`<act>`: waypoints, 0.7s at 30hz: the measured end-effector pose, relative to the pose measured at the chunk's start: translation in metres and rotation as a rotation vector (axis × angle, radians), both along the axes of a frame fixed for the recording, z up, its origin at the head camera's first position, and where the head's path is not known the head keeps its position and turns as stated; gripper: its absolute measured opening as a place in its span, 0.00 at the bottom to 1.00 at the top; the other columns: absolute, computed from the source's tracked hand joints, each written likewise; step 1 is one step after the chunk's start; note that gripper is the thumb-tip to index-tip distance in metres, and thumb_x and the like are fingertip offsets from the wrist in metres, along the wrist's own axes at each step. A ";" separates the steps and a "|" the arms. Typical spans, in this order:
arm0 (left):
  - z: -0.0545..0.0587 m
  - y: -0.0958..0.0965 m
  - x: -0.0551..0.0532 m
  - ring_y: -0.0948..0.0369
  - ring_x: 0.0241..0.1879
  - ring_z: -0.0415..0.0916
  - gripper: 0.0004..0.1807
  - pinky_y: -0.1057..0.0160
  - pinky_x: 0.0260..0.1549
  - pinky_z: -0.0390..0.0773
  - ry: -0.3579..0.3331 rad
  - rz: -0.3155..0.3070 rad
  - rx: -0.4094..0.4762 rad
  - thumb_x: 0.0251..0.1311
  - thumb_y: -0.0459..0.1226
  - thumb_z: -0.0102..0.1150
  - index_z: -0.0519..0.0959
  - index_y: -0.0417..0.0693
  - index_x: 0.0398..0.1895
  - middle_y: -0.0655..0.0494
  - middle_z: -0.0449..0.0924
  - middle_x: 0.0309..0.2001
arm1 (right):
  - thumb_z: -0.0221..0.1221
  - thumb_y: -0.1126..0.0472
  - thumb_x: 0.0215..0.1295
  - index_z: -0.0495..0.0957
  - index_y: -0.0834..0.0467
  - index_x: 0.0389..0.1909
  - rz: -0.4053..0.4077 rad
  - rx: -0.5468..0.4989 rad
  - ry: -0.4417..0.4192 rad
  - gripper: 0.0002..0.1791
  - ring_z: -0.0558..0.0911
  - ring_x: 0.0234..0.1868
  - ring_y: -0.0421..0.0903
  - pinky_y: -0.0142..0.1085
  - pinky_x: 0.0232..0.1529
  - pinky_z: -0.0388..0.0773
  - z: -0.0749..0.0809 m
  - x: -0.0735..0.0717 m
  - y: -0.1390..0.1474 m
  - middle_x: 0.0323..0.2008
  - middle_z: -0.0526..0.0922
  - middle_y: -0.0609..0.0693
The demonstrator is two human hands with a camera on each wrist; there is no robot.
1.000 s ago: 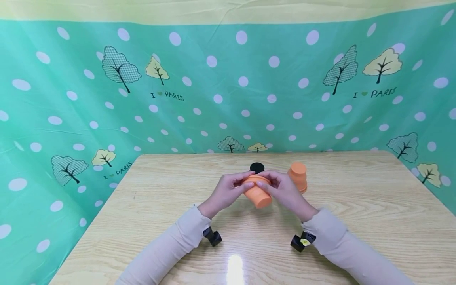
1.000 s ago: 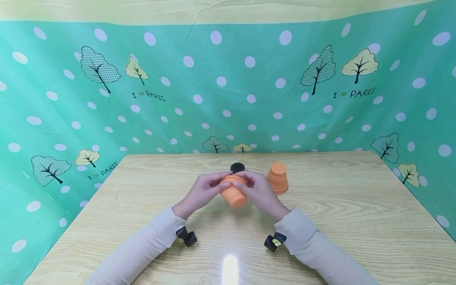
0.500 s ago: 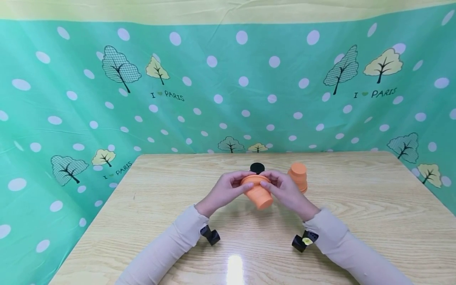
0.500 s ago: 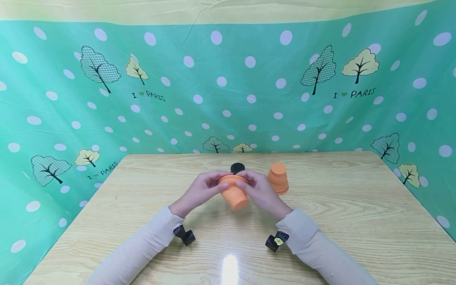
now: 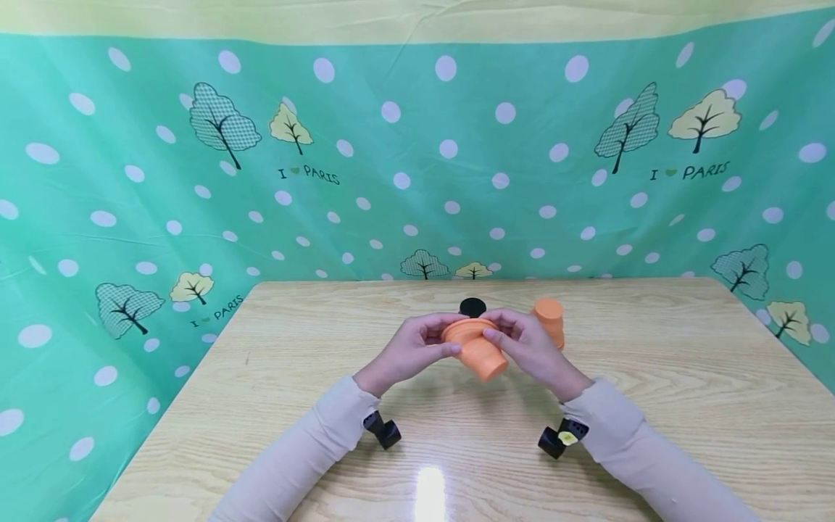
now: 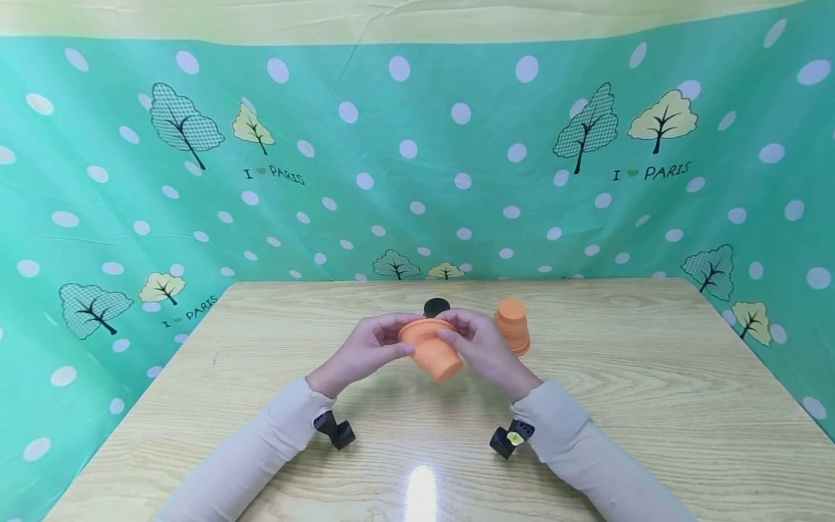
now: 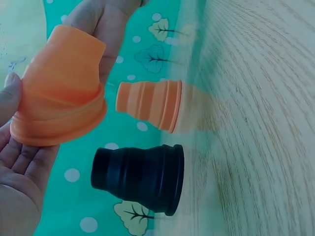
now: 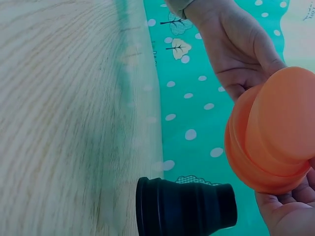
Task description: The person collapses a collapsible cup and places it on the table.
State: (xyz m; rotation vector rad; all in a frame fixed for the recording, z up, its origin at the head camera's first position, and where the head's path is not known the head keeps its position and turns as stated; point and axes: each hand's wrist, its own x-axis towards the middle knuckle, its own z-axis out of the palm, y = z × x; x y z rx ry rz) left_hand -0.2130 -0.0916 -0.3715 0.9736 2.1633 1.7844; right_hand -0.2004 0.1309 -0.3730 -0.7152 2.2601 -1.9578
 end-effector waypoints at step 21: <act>0.013 0.008 0.009 0.61 0.40 0.81 0.18 0.67 0.37 0.81 0.048 0.127 -0.025 0.59 0.29 0.60 0.77 0.35 0.54 0.42 0.80 0.48 | 0.55 0.58 0.69 0.75 0.66 0.52 -0.044 0.029 -0.019 0.18 0.81 0.40 0.41 0.32 0.40 0.80 0.001 0.002 0.003 0.47 0.79 0.61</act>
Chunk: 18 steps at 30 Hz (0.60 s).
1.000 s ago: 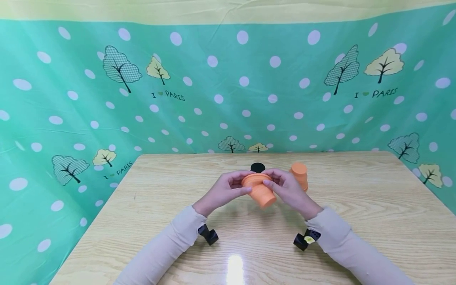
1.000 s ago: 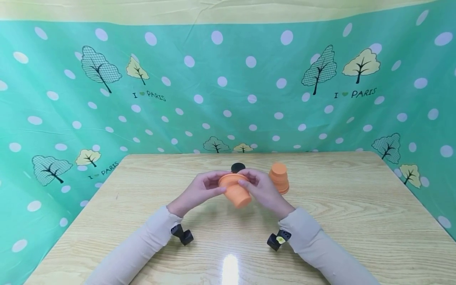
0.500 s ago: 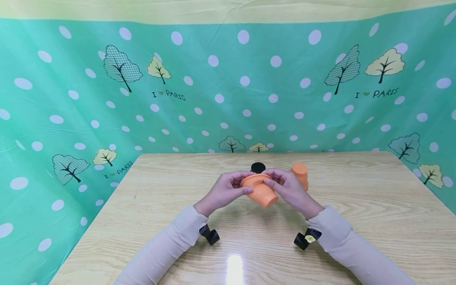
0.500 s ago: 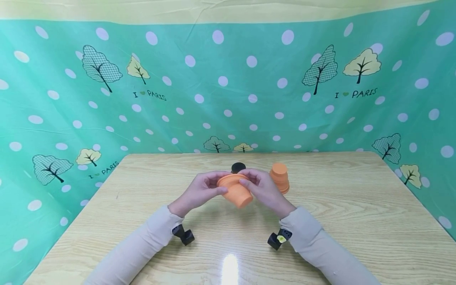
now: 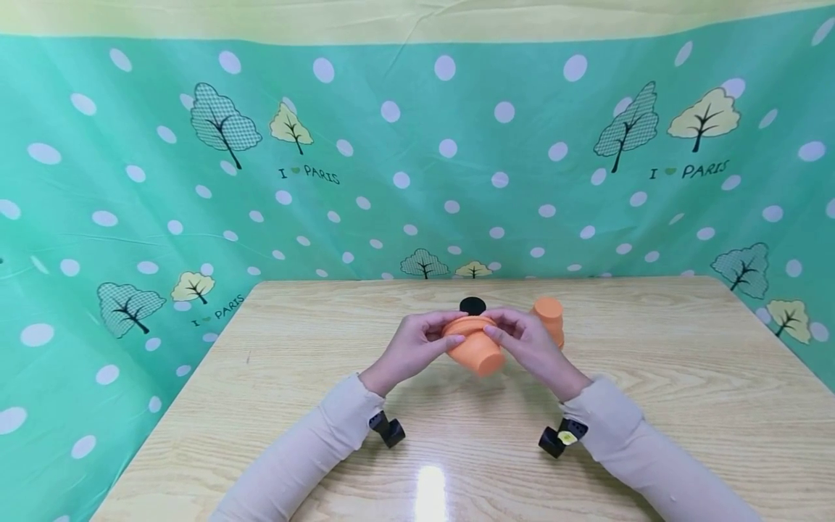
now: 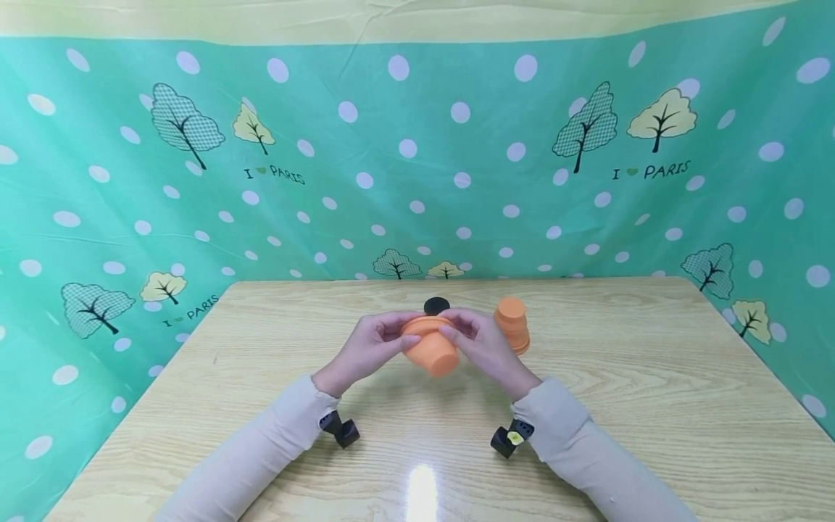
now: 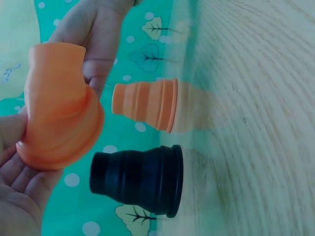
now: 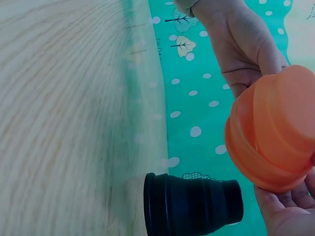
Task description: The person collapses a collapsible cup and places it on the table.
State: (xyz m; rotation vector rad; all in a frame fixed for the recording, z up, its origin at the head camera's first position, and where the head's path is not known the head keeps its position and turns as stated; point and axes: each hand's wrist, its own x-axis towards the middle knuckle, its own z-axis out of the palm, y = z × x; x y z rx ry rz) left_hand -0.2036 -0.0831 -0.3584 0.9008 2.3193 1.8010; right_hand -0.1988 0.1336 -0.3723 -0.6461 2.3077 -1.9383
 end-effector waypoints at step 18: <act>-0.012 0.001 -0.011 0.56 0.51 0.78 0.22 0.68 0.46 0.78 -0.018 -0.010 -0.091 0.57 0.34 0.63 0.77 0.40 0.56 0.45 0.78 0.54 | 0.59 0.57 0.65 0.78 0.62 0.47 0.013 0.163 0.025 0.15 0.79 0.32 0.42 0.30 0.33 0.78 0.001 0.004 -0.010 0.38 0.83 0.53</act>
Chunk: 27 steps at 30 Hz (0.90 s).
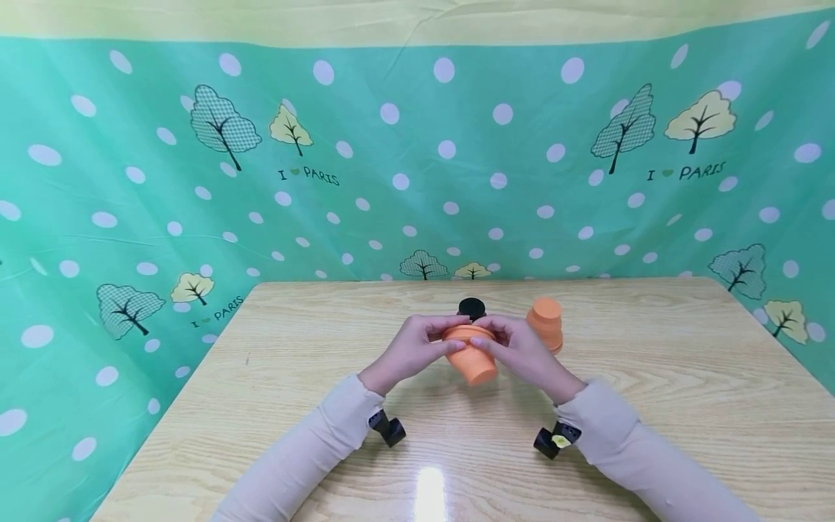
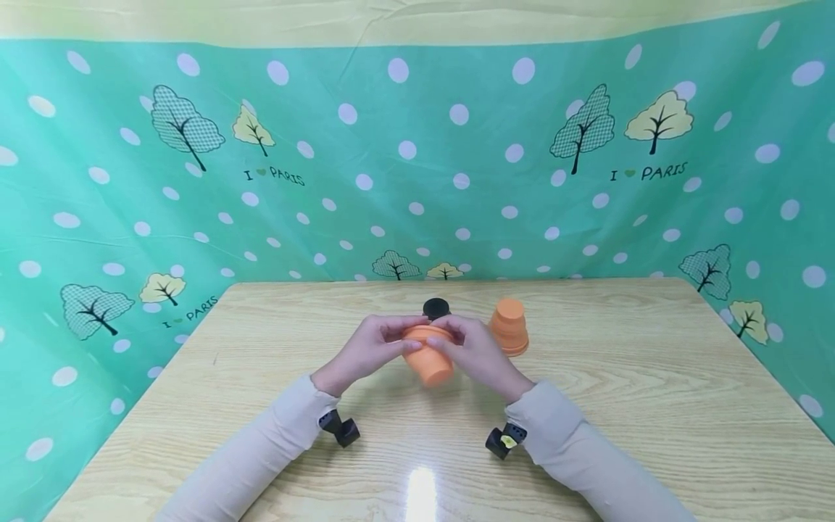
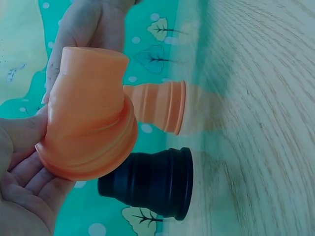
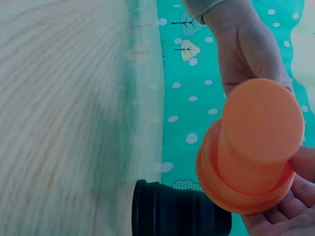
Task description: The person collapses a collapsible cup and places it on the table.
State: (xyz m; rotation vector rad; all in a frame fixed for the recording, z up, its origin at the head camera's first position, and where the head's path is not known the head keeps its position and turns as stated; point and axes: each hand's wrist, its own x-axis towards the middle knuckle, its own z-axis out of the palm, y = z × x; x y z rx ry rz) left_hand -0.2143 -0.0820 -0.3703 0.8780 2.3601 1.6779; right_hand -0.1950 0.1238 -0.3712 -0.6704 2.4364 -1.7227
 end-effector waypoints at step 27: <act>-0.001 -0.006 0.000 0.63 0.39 0.79 0.22 0.64 0.41 0.80 -0.122 -0.066 0.159 0.58 0.33 0.62 0.74 0.36 0.56 0.42 0.79 0.46 | 0.52 0.62 0.70 0.71 0.73 0.53 -0.004 -0.239 -0.065 0.18 0.82 0.40 0.39 0.32 0.41 0.80 -0.003 -0.003 0.007 0.45 0.80 0.62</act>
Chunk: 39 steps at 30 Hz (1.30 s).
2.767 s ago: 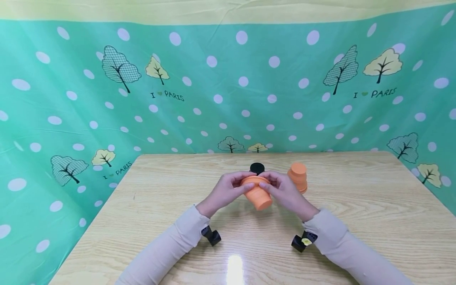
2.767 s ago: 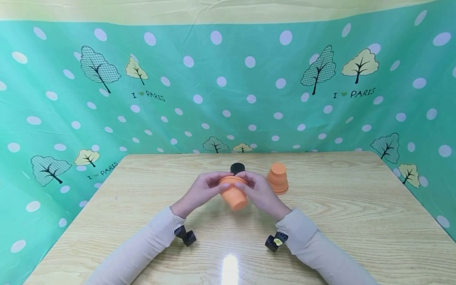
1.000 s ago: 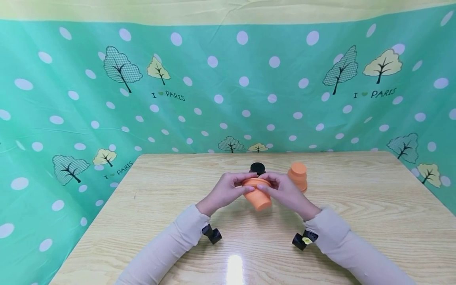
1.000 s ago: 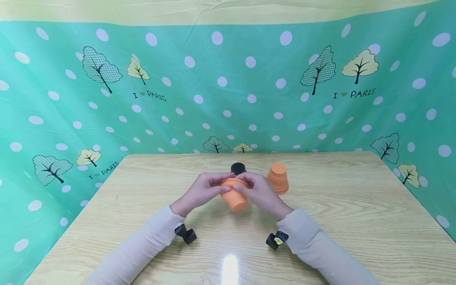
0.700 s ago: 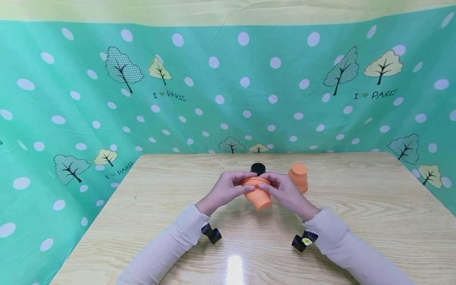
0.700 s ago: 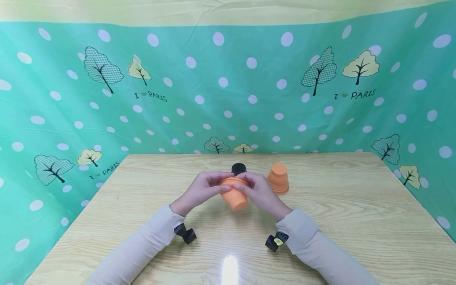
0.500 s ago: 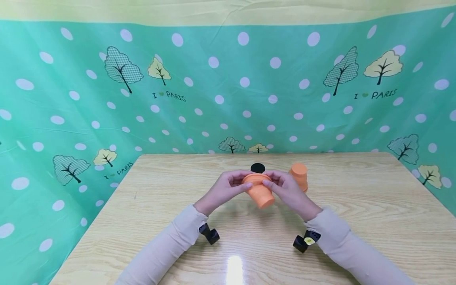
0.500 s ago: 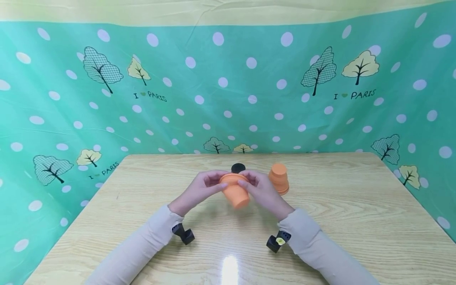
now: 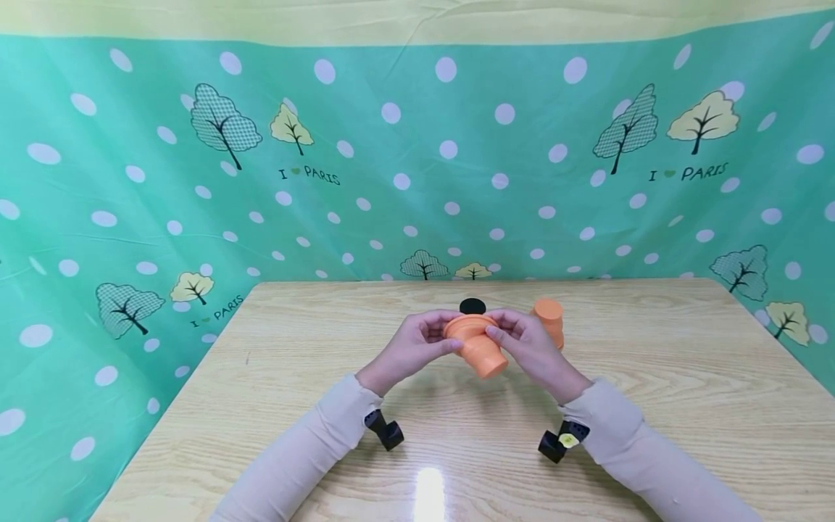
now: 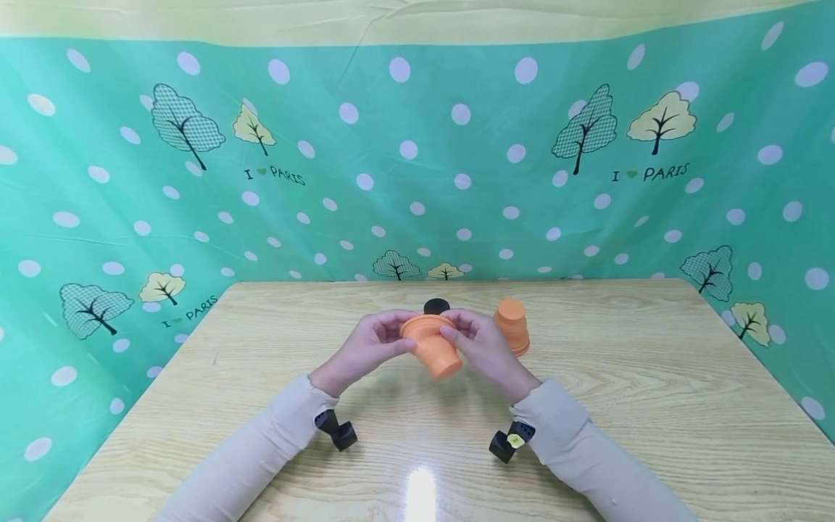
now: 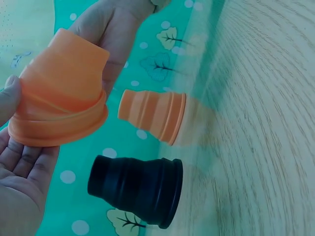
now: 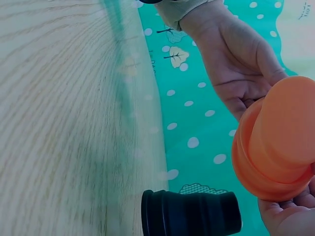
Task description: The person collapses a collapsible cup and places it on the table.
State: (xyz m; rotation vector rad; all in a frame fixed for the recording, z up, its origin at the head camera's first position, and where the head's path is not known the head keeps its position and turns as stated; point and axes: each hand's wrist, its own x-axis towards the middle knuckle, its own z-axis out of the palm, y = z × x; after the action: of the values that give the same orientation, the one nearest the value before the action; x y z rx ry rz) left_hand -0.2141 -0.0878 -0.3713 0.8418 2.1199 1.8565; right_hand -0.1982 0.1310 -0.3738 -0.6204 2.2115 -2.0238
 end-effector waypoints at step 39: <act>0.006 0.006 0.005 0.62 0.33 0.80 0.15 0.63 0.33 0.82 0.118 0.155 -0.114 0.56 0.32 0.64 0.79 0.36 0.47 0.45 0.83 0.40 | 0.56 0.66 0.66 0.73 0.72 0.54 -0.123 0.028 0.077 0.18 0.82 0.40 0.35 0.29 0.41 0.80 -0.005 0.003 -0.006 0.49 0.79 0.68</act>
State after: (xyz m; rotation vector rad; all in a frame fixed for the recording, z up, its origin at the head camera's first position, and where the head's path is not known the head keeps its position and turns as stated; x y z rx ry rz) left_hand -0.2089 -0.0816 -0.3649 0.8002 2.4004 1.7763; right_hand -0.1956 0.1254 -0.3791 -0.5833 2.3733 -2.0543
